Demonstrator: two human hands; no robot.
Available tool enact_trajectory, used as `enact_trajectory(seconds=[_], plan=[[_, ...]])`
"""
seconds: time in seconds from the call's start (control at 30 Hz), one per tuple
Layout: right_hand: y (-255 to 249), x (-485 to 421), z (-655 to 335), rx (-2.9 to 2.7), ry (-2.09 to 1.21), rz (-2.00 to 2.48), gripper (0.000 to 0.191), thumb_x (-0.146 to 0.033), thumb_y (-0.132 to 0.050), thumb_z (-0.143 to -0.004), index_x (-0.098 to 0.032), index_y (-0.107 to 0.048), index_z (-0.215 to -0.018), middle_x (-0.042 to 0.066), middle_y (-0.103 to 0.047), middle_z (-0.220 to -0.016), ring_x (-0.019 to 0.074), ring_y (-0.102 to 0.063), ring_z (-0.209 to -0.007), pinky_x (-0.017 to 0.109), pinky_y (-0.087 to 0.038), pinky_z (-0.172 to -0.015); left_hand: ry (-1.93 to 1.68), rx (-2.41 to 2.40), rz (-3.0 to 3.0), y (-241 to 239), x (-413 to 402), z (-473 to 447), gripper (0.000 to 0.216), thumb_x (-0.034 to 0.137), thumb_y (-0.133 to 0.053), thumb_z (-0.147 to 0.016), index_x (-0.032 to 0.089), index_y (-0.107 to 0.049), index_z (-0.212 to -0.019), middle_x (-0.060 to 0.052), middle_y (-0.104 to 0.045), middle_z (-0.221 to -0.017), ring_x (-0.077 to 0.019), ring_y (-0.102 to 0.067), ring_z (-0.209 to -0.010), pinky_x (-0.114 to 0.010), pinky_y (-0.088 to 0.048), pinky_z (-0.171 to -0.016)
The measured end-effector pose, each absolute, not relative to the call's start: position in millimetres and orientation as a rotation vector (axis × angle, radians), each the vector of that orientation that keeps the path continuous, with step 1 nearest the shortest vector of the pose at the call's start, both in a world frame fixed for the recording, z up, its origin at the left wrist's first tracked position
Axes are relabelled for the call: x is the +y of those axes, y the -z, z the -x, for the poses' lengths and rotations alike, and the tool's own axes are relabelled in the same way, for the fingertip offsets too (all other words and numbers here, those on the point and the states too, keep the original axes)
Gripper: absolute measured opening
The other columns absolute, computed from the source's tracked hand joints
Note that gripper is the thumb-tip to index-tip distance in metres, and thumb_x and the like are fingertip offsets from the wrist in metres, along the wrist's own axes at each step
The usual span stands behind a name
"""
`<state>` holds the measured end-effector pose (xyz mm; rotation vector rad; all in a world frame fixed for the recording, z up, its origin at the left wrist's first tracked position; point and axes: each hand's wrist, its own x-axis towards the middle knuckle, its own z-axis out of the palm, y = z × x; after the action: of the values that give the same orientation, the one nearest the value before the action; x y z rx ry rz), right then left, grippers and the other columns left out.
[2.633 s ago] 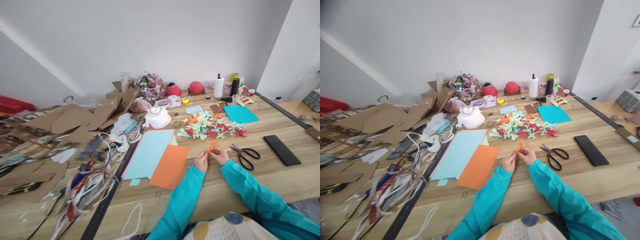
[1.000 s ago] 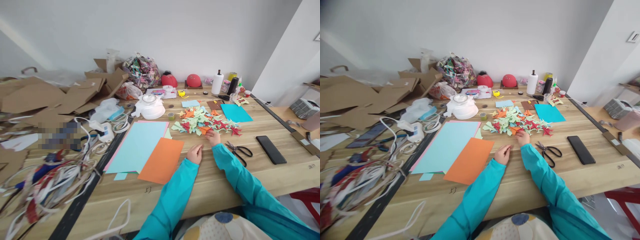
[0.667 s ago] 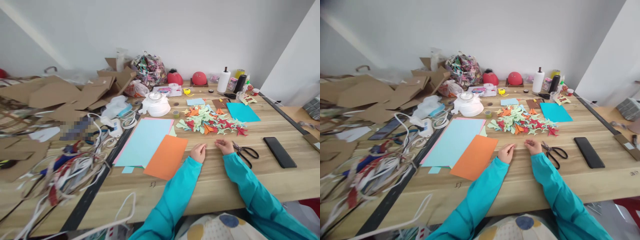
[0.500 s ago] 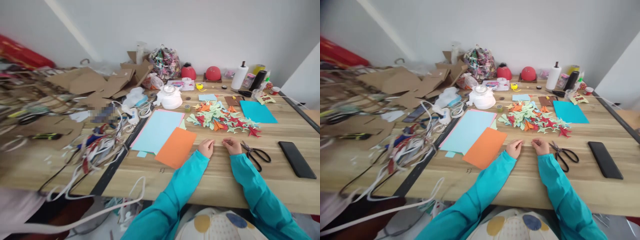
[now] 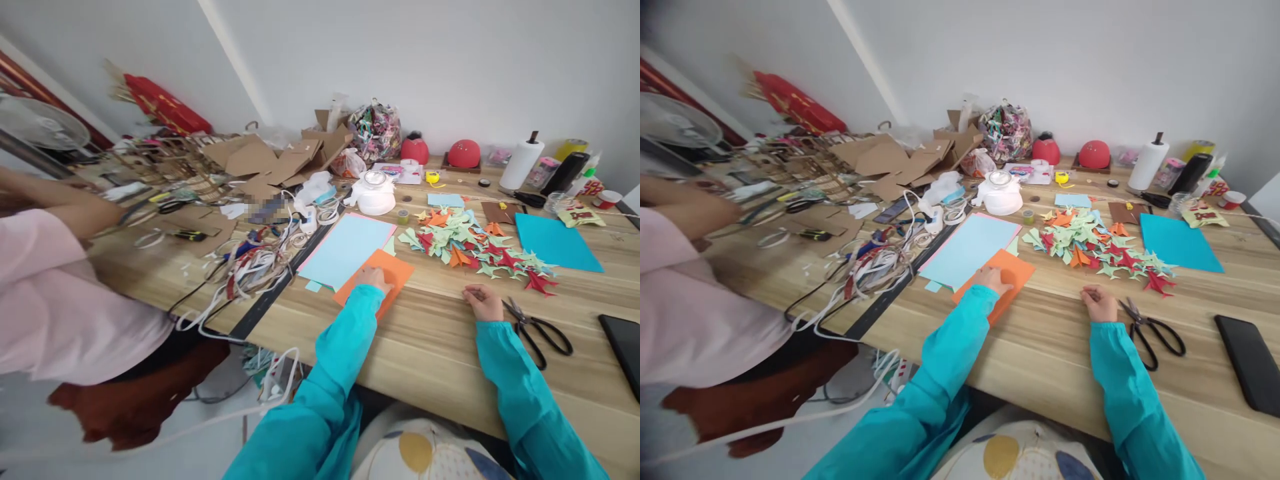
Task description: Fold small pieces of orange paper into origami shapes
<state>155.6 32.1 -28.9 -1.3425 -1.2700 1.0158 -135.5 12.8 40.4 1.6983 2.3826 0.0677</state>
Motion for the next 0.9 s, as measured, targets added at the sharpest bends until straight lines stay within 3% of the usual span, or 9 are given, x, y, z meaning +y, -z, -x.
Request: enact_trajectory(seconds=[0.13, 0.3, 0.43, 0.53, 0.7, 0.9], plan=[[29, 34, -156, -1.292, -1.022, 1.341, 0.035, -0.043, -0.070, -0.052, -0.017, -0.061, -0.073, 0.006, -0.065, -0.063, 0.0189, -0.062, -0.058, 0.034, -0.052, -0.058, -0.093, 2.473, -1.516, -40, 2, 154, 0.072, 0.058, -0.067, -0.049, 0.018, -0.052, -0.107, -0.017, -0.052, -0.108, -0.0343, -0.047, -0.104, -0.039, -0.040, -0.078], [27, 34, -155, -1.297, -1.006, 1.363, 0.035, -0.044, -0.070, -0.052, -0.016, -0.061, -0.072, 0.006, -0.065, -0.064, 0.0188, -0.062, -0.060, 0.034, -0.052, -0.059, -0.026, 2.440, -1.536, -41, 6, 163, 0.081, 0.067, -0.066, -0.039, 0.015, -0.055, -0.100, -0.019, -0.052, -0.108, -0.0362, -0.045, -0.106, -0.042, -0.037, -0.083], [28, 34, -155, -1.294, -0.995, 1.364, 0.037, -0.045, -0.070, -0.051, -0.016, -0.060, -0.072, 0.005, -0.065, -0.062, 0.0188, -0.062, -0.059, 0.033, -0.052, -0.058, -0.038, 2.397, -1.559, -39, 16, 166, 0.079, 0.063, -0.070, -0.037, 0.017, -0.054, -0.100, -0.018, -0.055, -0.107, -0.0360, -0.044, -0.110, -0.038, -0.038, -0.083], [29, 34, -154, -1.307, -0.982, 1.347, 0.036, -0.046, -0.070, -0.052, -0.017, -0.060, -0.072, 0.005, -0.065, -0.061, 0.0185, -0.061, -0.058, 0.033, -0.052, -0.056, -0.108, 2.252, -1.565, -36, 21, 166, 0.067, 0.049, -0.075, -0.042, 0.017, -0.055, -0.097, -0.014, -0.060, -0.100, -0.0320, -0.052, -0.103, -0.035, -0.040, -0.079], [28, 33, -152, -1.341, -0.956, 1.323, 0.033, -0.044, -0.067, -0.056, -0.017, -0.060, -0.072, 0.005, -0.064, -0.060, 0.0172, -0.059, -0.054, 0.032, -0.050, -0.055, -0.211, 2.220, -1.679, -34, 22, 165, 0.018, 0.025, -0.069, -0.059, 0.015, -0.057, -0.067, -0.010, -0.061, -0.079, -0.0274, -0.059, -0.084, -0.032, -0.041, -0.075], [27, 33, -150, -1.411, -0.882, 1.334, 0.031, -0.044, -0.065, -0.058, -0.016, -0.062, -0.072, 0.006, -0.066, -0.064, 0.0179, -0.061, -0.059, 0.032, -0.050, -0.059, -0.284, 2.240, -1.702, -34, 15, 159, 0.010, 0.017, -0.062, -0.064, 0.012, -0.056, -0.071, -0.011, -0.058, -0.085, -0.0235, -0.057, -0.086, -0.030, -0.040, -0.079]])
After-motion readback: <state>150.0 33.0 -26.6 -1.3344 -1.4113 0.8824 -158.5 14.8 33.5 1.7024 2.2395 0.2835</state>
